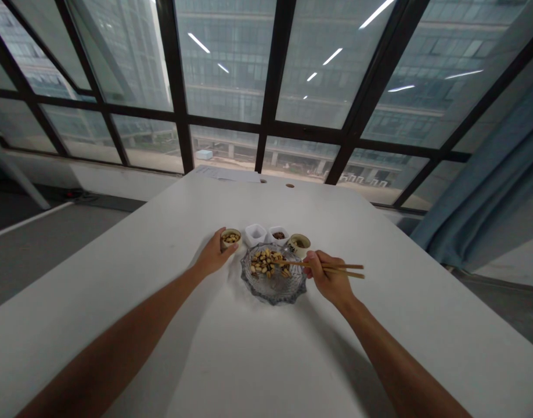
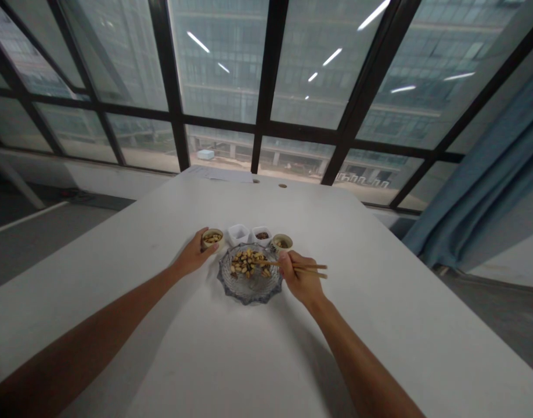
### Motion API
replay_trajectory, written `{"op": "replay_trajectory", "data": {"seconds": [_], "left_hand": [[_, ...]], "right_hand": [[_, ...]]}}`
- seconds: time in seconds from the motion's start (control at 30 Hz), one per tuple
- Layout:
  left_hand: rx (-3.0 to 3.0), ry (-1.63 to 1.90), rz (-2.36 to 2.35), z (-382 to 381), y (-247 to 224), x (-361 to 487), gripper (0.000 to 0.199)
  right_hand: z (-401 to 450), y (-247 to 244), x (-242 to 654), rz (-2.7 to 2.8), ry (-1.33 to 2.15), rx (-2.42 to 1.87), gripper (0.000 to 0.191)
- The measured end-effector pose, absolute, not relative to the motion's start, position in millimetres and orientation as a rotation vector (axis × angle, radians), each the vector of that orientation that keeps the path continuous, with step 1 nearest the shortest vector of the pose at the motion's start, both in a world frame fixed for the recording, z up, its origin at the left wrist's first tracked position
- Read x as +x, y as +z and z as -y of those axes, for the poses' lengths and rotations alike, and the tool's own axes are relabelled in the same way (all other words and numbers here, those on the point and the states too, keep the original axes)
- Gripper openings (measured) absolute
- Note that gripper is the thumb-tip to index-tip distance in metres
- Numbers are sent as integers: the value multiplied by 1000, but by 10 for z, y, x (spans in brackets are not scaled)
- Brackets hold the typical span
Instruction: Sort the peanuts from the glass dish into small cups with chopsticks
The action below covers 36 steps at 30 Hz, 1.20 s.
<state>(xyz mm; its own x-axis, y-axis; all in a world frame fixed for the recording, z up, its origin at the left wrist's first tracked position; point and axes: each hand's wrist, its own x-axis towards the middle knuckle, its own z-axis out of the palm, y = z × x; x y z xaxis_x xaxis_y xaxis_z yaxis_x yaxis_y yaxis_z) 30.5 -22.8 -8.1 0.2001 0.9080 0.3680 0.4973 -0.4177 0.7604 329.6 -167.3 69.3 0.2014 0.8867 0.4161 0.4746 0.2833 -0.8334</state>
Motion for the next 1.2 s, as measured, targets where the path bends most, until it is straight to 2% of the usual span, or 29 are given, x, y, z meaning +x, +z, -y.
{"op": "replay_trajectory", "data": {"seconds": [0.47, 0.67, 0.83, 0.97, 1.2], "left_hand": [[2006, 1167, -1275, 209, -107, 297, 76], [2000, 1181, -1285, 189, -145, 298, 75], [2011, 1193, -1280, 182, -158, 294, 75], [2017, 1202, -1266, 174, -167, 290, 74], [2036, 1178, -1278, 178, -161, 288, 75]], "right_hand": [[1651, 777, 3184, 1128, 512, -1303, 60], [1546, 727, 3237, 826, 767, -1156, 58], [1507, 697, 3244, 807, 837, -1133, 56], [1571, 717, 3220, 931, 704, -1191, 57], [1757, 657, 3262, 1635, 196, -1302, 54]]}}
